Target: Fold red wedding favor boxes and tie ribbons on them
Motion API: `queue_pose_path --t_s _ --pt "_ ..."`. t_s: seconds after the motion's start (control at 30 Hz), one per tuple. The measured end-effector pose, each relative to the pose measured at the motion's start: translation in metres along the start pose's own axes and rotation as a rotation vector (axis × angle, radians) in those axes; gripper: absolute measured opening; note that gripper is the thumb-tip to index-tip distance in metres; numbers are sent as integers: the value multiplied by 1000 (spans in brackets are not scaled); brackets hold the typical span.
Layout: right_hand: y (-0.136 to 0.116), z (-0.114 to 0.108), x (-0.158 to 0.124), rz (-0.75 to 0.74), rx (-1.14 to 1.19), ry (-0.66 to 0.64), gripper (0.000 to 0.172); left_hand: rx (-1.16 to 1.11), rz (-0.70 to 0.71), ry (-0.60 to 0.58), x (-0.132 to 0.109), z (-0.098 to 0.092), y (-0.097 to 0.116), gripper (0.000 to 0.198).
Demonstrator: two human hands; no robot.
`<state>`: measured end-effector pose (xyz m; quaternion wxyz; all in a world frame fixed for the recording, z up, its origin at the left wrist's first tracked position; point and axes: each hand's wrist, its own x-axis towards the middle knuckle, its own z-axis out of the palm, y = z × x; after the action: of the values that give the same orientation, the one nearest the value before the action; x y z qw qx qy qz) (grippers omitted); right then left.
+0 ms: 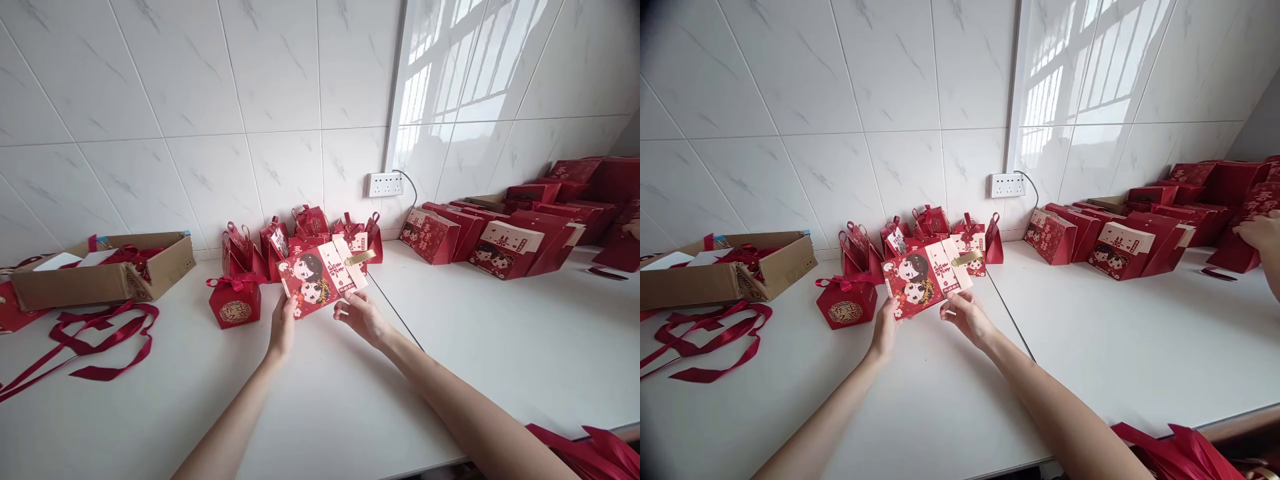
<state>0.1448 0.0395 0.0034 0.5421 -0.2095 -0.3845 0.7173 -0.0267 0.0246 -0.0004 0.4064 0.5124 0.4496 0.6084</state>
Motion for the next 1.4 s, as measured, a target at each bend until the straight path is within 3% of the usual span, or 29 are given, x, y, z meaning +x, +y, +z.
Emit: queue_pose_path --t_s 0.17,0.53,0.67,0.77,0.83,0.9,0.97,1.07,1.27,1.4 --pt "-2 -2 1 -8 9 -5 26 59 161 -24 -4 0 -1 49" --pt "-1 -3 1 -32 -8 -20 26 1 128 -37 -1 -1 -1 50" --pt "0 -2 2 -66 -14 15 27 -46 116 -121 1 -1 -4 58" --pt "-6 -2 4 -228 -48 146 27 -75 84 -257 3 0 -9 69" --pt "-13 -4 5 -361 -86 277 28 -118 33 -331 4 0 -12 66" --pt "-21 -7 6 -462 -172 413 30 -170 -11 -295 5 1 -13 62" --pt "-27 -11 6 -554 -325 498 30 -184 -14 -173 6 1 -11 65" --pt "-25 -13 4 -590 -519 386 27 -102 96 -66 6 0 -3 63" --pt "-12 2 -8 -382 -625 -41 23 140 492 17 -2 -4 17 40" --pt "-13 12 -17 -488 -661 -49 23 228 534 -69 -9 -2 24 20"
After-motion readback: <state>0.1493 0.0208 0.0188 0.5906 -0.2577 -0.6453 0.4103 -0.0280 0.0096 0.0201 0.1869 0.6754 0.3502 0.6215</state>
